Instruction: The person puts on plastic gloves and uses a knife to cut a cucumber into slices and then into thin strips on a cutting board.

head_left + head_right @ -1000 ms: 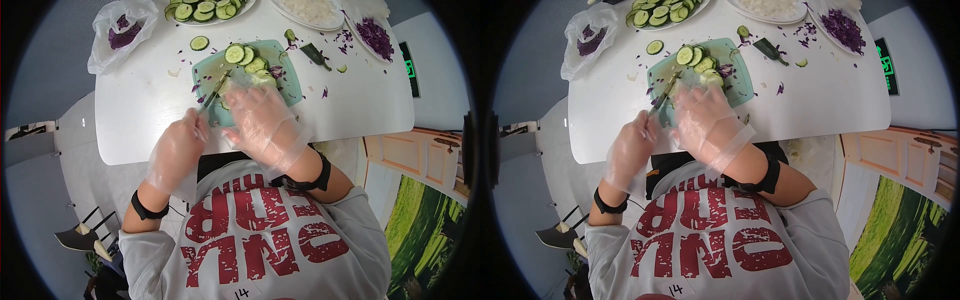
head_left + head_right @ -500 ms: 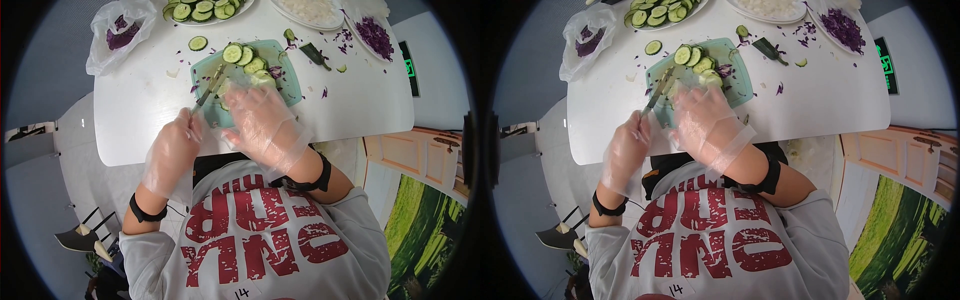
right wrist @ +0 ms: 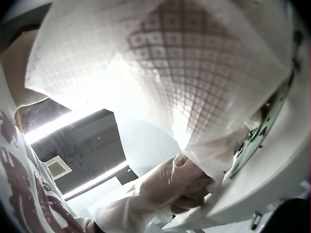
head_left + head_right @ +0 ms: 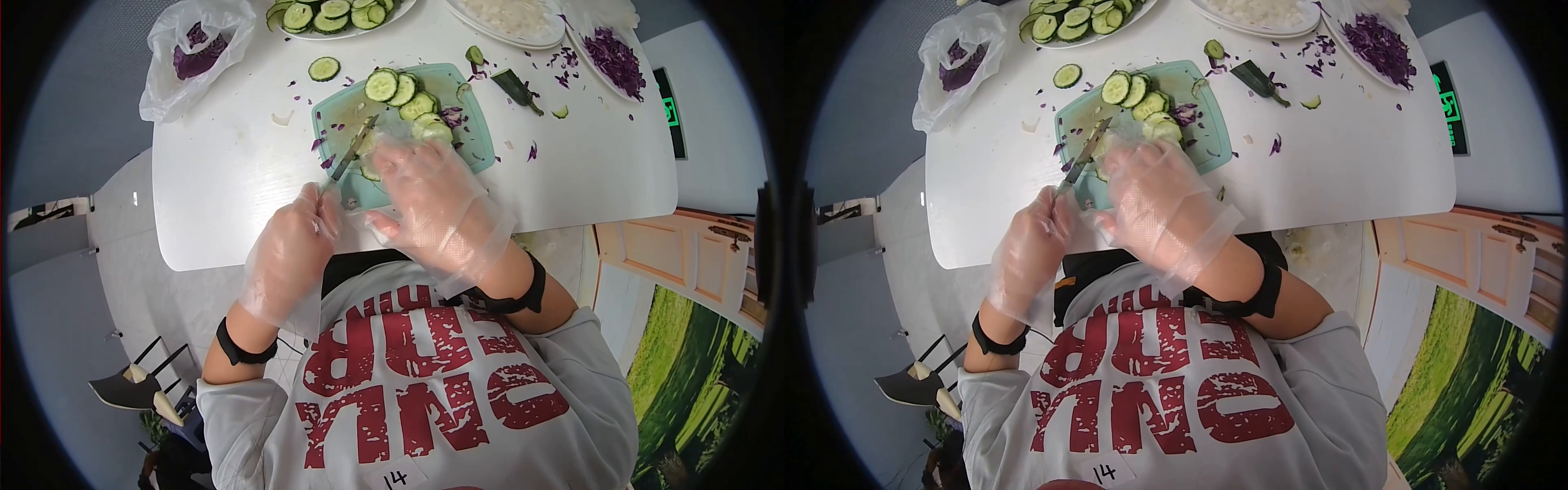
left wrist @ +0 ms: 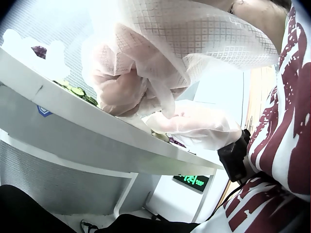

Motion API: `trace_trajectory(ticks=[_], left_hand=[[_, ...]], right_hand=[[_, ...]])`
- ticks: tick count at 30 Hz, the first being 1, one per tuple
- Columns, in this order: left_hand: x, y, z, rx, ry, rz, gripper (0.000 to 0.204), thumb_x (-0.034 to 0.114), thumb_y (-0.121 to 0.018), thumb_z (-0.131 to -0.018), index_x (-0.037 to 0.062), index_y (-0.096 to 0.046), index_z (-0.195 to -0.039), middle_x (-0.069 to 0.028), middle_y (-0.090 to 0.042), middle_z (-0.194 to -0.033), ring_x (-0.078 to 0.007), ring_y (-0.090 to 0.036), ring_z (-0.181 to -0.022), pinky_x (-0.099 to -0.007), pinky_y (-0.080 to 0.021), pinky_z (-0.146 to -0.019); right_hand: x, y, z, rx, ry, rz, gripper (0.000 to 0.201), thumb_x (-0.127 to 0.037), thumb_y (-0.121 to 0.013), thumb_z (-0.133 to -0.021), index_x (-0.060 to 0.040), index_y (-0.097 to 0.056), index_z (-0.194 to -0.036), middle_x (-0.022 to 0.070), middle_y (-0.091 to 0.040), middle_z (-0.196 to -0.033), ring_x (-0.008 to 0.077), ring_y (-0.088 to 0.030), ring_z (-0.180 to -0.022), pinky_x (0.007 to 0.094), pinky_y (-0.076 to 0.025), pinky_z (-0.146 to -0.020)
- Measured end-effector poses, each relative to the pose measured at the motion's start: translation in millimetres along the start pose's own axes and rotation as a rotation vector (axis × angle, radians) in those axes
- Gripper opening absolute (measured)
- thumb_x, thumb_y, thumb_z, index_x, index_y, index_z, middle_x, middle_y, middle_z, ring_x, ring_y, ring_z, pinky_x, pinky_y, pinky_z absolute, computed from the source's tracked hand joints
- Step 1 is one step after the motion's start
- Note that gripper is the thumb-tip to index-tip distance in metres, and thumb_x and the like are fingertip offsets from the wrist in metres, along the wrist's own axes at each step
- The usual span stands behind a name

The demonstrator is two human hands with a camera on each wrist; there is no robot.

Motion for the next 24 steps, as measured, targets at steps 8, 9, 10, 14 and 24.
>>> trace_trajectory(ticks=[8,9,10,14,24], left_hand=[[-3,-2,-1,-0.036,0.019,0.026,0.024,0.018,-0.055,-0.1,-0.0005,-0.054,-0.086,-0.0279,-0.057,-0.063,-0.0464,-0.06,-0.062,-0.0506,-0.046,-0.055],[-3,-2,0,-0.037,0.008,0.028,0.023,0.018,-0.055,-0.1,-0.0006,-0.054,-0.086,-0.0279,-0.057,-0.063,-0.0463,-0.061,-0.062,-0.0508,-0.046,-0.055],[-2,-2,0,-0.037,0.008,0.029,0.023,0.018,-0.055,-0.1,-0.0006,-0.054,-0.086,-0.0279,-0.057,-0.063,-0.0463,-0.061,-0.062,-0.0508,-0.046,-0.055],[-1,-1,0,-0.028,-0.014,-0.013,0.022,0.016,-0.054,-0.1,-0.0012,-0.054,-0.086,-0.0275,-0.058,-0.064,-0.0455,-0.061,-0.063,-0.0506,-0.047,-0.056],[-1,-3,-1,-0.021,-0.004,0.009,0.019,0.014,-0.055,-0.099,-0.001,-0.055,-0.087,-0.0278,-0.055,-0.064,-0.0488,-0.055,-0.063,-0.0495,-0.043,-0.055]], right_hand=[[4,4,-1,0.013,-0.041,-0.141,0.05,-0.029,-0.072,-0.085,0.001,-0.058,-0.122,0.0161,-0.057,-0.124,0.0353,-0.054,-0.109,0.0452,-0.042,-0.1],[4,6,-2,-0.006,-0.101,-0.15,0.05,-0.03,-0.072,-0.085,0.0008,-0.059,-0.122,0.0169,-0.059,-0.125,0.0365,-0.055,-0.11,0.0454,-0.043,-0.1],[6,7,-2,-0.026,-0.163,-0.159,0.051,-0.03,-0.072,-0.085,0.0006,-0.059,-0.123,0.0177,-0.06,-0.125,0.0377,-0.056,-0.11,0.0456,-0.044,-0.1],[10,-1,-2,0.111,-0.181,-0.227,0.052,-0.03,-0.072,-0.085,0.0014,-0.058,-0.125,0.0184,-0.061,-0.124,0.0384,-0.058,-0.11,0.0442,-0.044,-0.102],[8,-4,2,0.071,-0.086,-0.108,0.055,-0.027,-0.07,-0.084,-0.0001,-0.057,-0.131,0.0191,-0.05,-0.138,0.0387,-0.051,-0.118,0.0461,-0.042,-0.104]])
Point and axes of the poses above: each hand's wrist, its own z-axis away from the middle knuckle, its own y-axis out of the back of the hand, x = y × z, the point moved 3 cm from there along -z, towards the middle knuckle
